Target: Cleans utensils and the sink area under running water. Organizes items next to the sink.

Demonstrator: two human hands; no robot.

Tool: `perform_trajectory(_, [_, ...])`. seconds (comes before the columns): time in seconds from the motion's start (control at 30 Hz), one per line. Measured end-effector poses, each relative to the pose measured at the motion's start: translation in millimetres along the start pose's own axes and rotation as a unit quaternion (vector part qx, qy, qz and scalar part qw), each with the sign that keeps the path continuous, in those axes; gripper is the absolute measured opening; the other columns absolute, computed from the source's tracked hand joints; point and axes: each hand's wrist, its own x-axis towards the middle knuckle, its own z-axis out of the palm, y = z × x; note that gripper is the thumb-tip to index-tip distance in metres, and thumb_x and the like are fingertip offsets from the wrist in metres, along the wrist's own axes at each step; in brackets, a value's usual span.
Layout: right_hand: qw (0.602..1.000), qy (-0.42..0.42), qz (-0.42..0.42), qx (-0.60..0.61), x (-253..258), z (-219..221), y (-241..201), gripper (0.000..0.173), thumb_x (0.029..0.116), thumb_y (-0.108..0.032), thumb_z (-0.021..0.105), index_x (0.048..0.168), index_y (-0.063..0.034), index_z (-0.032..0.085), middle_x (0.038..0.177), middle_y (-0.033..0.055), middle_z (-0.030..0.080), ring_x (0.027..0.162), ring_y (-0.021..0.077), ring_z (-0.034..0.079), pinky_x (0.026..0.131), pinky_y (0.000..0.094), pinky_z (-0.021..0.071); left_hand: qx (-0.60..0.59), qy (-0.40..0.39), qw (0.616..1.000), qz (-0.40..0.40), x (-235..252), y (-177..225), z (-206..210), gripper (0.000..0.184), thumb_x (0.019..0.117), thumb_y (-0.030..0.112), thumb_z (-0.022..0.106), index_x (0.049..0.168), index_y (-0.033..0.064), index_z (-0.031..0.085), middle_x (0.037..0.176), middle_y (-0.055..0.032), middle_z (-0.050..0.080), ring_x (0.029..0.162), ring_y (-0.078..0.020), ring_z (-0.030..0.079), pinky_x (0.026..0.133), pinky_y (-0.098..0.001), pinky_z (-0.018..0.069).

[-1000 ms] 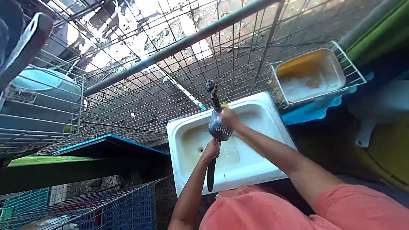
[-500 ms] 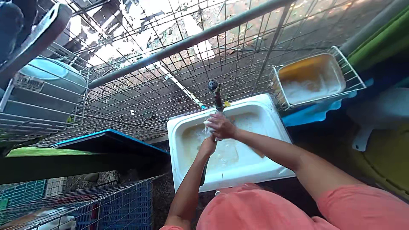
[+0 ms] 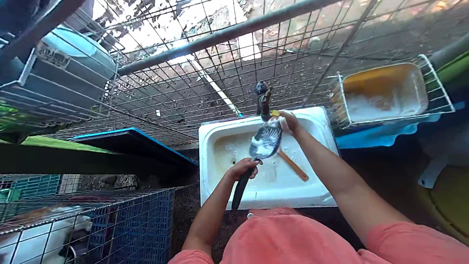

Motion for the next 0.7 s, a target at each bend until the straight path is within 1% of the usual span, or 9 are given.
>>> perform_trajectory(0.07, [0.980,0.093,0.024,-0.176,5,1,-17,0.043,0.1072,-0.031,0.055,0.125,0.0070,0.065,0.118,0.0273,0.067,0.109,0.0361,0.065,0.100,0.0544,0.0479,0.040,0.086,0.995,-0.030,9,6,15,0.021,0.1099,0.016,0.043,0.124,0.0017,0.051,0.061,0.0019,0.057,0.049,-0.0068,0.058,0.052,-0.0219,0.0530])
perform_trajectory(0.13, [0.937,0.103,0.002,-0.334,-16,26,-25,0.045,0.1062,-0.029,0.057,0.140,-0.0001,0.056,0.140,0.0250,0.059,0.132,0.0399,0.055,0.112,0.0596,0.0409,0.057,0.117,0.990,-0.050,19,4,21,0.025,0.1087,0.013,0.046,0.130,-0.0002,0.048,0.064,0.0010,0.057,0.050,-0.0076,0.058,0.053,-0.0228,0.0534])
perform_trajectory(0.23, [0.879,0.037,-0.146,-0.452,-37,78,33,0.058,0.0985,-0.030,0.065,0.143,0.0064,0.052,0.148,0.0335,0.048,0.140,0.0500,0.044,0.115,0.0659,0.0336,0.086,0.151,0.983,-0.061,28,14,30,0.020,0.1064,0.010,0.050,0.125,0.0016,0.050,0.067,0.0022,0.047,0.048,-0.0068,0.047,0.048,-0.0215,0.0460])
perform_trajectory(0.3, [0.905,-0.134,-0.096,-0.392,-56,95,47,0.064,0.1060,-0.024,0.049,0.157,0.0086,0.029,0.165,0.0291,0.025,0.157,0.0396,0.021,0.128,0.0508,0.0164,0.119,0.179,0.974,-0.070,30,22,27,0.013,0.1052,0.010,0.053,0.116,0.0036,0.051,0.066,0.0021,0.048,0.047,-0.0064,0.047,0.046,-0.0209,0.0449])
perform_trajectory(0.37, [0.891,-0.228,-0.118,-0.373,-60,86,53,0.052,0.1077,-0.015,0.041,0.154,0.0076,0.037,0.164,0.0254,0.032,0.157,0.0340,0.024,0.129,0.0447,0.0170,0.159,0.178,0.967,-0.083,28,21,16,0.013,0.1054,0.010,0.052,0.116,0.0029,0.051,0.067,0.0021,0.046,0.048,-0.0071,0.045,0.047,-0.0219,0.0434])
perform_trajectory(0.43, [0.813,-0.221,-0.216,-0.493,-48,65,59,0.047,0.1053,-0.008,0.043,0.151,-0.0021,0.049,0.162,0.0188,0.040,0.156,0.0357,0.026,0.126,0.0568,0.0177,0.203,0.171,0.960,-0.094,24,22,13,0.010,0.1050,0.009,0.051,0.113,0.0026,0.052,0.067,0.0018,0.045,0.047,-0.0075,0.044,0.046,-0.0224,0.0428])
perform_trajectory(0.5, [0.783,-0.136,-0.230,-0.561,-31,46,64,0.050,0.1030,-0.007,0.048,0.153,-0.0103,0.050,0.163,0.0161,0.038,0.155,0.0374,0.026,0.125,0.0630,0.0154,0.245,0.169,0.948,-0.113,22,26,17,0.011,0.1052,0.010,0.050,0.114,0.0030,0.052,0.068,0.0011,0.046,0.049,-0.0082,0.045,0.048,-0.0234,0.0441])
perform_trajectory(0.6, [0.823,-0.032,-0.145,-0.549,-13,61,56,0.052,0.1050,-0.014,0.044,0.153,0.0037,0.042,0.162,0.0289,0.034,0.155,0.0461,0.021,0.125,0.0646,0.0121,0.248,0.156,0.948,-0.121,28,39,21,0.011,0.1058,0.012,0.051,0.114,0.0039,0.051,0.068,0.0015,0.047,0.049,-0.0078,0.046,0.048,-0.0225,0.0446])
perform_trajectory(0.7, [0.919,-0.141,-0.127,-0.346,-38,82,58,0.055,0.1047,-0.007,0.042,0.156,0.0071,0.032,0.168,0.0267,0.021,0.158,0.0359,0.020,0.129,0.0473,0.0175,0.222,0.158,0.954,-0.128,33,41,15,0.013,0.1056,0.012,0.052,0.116,0.0036,0.051,0.068,0.0019,0.046,0.048,-0.0072,0.046,0.047,-0.0217,0.0439])
